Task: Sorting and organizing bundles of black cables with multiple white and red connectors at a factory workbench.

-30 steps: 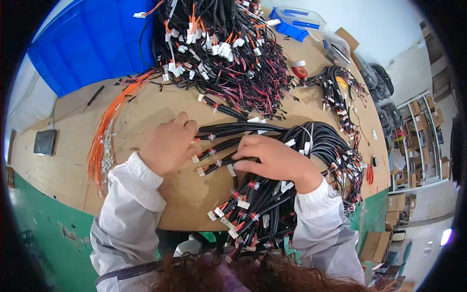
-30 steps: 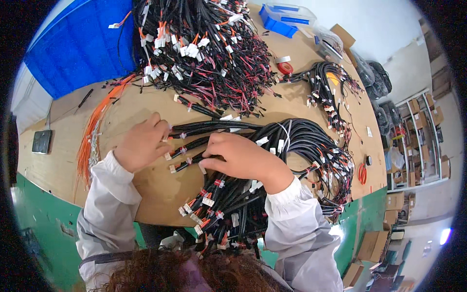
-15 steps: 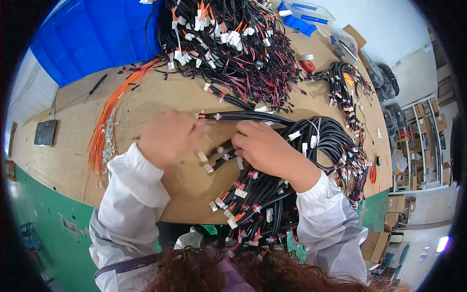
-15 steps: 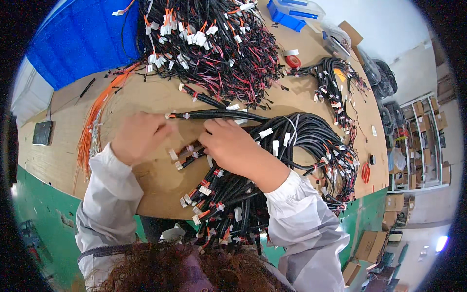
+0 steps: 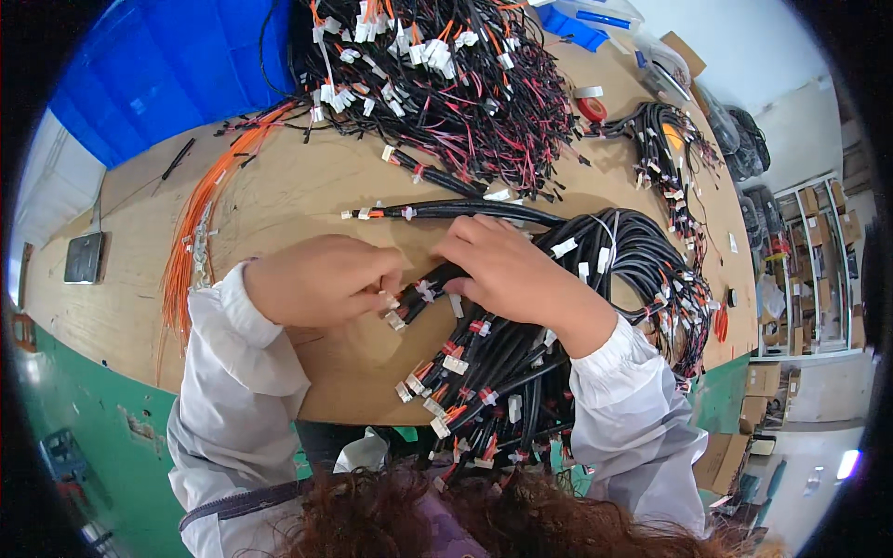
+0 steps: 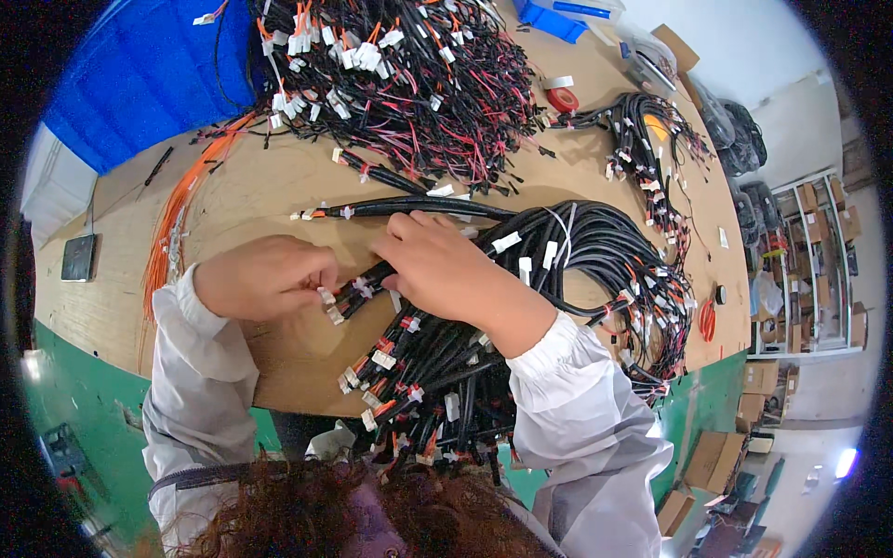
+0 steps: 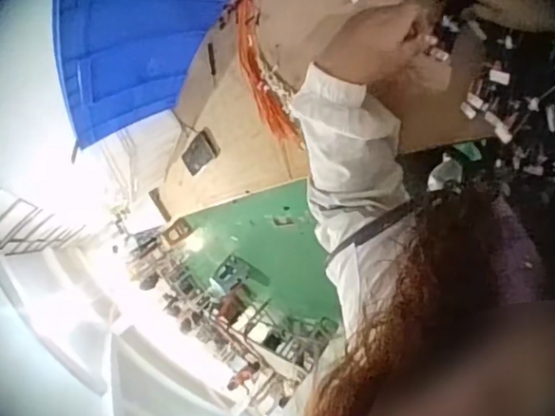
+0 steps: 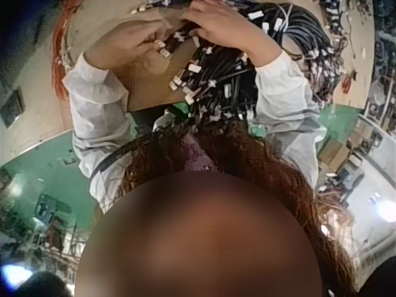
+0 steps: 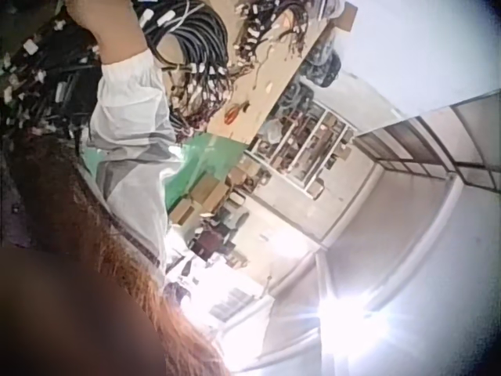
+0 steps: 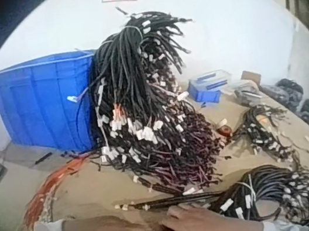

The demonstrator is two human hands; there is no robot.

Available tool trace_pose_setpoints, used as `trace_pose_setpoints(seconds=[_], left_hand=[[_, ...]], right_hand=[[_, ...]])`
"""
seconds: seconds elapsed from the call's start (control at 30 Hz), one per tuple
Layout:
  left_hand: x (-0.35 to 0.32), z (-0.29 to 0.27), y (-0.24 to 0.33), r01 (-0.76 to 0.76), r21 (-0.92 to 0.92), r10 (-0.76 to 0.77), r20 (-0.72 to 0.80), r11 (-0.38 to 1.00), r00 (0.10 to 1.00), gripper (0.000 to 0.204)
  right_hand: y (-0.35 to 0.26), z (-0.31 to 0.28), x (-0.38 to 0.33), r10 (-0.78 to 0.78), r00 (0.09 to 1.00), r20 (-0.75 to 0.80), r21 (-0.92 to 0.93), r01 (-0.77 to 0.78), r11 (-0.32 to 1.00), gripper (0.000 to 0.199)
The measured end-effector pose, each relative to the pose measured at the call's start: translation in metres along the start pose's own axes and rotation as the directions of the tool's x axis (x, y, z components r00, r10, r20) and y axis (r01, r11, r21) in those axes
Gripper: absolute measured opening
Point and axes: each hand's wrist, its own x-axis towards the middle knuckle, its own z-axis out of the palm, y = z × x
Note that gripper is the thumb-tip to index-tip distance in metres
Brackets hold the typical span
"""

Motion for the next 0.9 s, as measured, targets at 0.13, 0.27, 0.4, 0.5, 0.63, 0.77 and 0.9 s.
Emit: trace_pose_setpoints(seconds=[0.13,0.27,0.4,0.5,0.63,0.77,0.9], left_hand=[[0.008,-0.01,0.011,0.138,-0.514,-0.202,-0.071,0.847,0.977,0.014],[0.011,0.004,0.006,-0.041,-0.747,-0.211,-0.24,0.664,0.948,0.017],[0.021,0.012,0.002,-0.075,-0.807,-0.306,-0.306,0.586,0.901,0.026],[0.024,0.018,0.003,-0.069,-0.79,-0.371,-0.36,0.609,0.856,0.03],[0.027,0.021,0.016,-0.081,-0.837,-0.44,-0.364,0.542,0.821,0.032],[0.027,0.023,0.017,-0.082,-0.841,-0.438,-0.358,0.534,0.825,0.032],[0.028,0.024,0.021,-0.088,-0.866,-0.45,-0.34,0.493,0.826,0.031]], right_hand=[[0.002,-0.002,0.002,0.061,0.998,0.002,0.087,-0.061,0.994,0.025],[-0.005,-0.006,0.002,0.082,0.992,-0.091,0.171,-0.065,0.983,0.022],[-0.004,-0.012,0.001,0.124,0.991,-0.052,0.174,-0.114,0.978,0.03],[-0.011,-0.018,0.004,0.175,0.983,-0.052,0.204,-0.161,0.966,0.033],[-0.015,-0.018,0.006,0.218,0.97,-0.106,0.308,-0.177,0.935,0.036],[-0.018,-0.021,0.006,0.246,0.966,-0.076,0.271,-0.217,0.938,0.04],[-0.018,-0.022,0.005,0.248,0.968,-0.035,0.239,-0.233,0.943,0.042]])
